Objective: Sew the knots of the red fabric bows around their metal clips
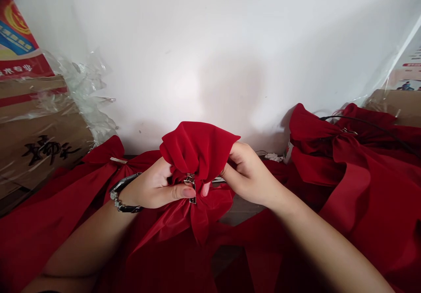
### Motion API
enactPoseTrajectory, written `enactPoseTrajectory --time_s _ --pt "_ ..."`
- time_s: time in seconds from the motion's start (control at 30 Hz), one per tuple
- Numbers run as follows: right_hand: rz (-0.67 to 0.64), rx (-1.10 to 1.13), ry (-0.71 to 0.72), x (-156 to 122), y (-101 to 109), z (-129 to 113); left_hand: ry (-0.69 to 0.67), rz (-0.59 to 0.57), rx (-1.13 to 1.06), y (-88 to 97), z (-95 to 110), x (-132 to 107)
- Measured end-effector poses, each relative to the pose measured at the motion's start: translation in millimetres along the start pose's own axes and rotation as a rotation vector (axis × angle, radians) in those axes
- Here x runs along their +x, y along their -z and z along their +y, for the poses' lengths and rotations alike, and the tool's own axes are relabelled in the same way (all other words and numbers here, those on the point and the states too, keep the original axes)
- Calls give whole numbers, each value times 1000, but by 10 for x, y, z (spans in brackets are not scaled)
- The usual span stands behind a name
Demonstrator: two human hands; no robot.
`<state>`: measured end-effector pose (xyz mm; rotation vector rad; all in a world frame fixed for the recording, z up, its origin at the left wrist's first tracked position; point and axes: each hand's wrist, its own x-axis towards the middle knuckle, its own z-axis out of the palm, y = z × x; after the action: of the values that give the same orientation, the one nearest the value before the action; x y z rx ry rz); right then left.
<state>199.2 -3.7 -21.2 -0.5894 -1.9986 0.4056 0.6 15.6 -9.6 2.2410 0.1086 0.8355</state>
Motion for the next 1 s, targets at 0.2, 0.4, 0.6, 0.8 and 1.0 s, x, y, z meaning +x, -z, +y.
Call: enactPoseTrajectory --time_s 0.2,0.4,0.6,0.8,1.0 --pt "25 -3 68 -1 13 50 23 -22 8 -6 15 -3" --pt "-36 18 82 12 15 39 30 -29 -12 0 13 0" --pt "-21 26 120 29 2 0 51 -22 -5 -16 8 -10" --pt "24 58 121 42 -11 -23 29 -12 -8 -17 -31 -13" --pt "6 69 141 71 -7 80 51 23 3 -6 -85 -15"
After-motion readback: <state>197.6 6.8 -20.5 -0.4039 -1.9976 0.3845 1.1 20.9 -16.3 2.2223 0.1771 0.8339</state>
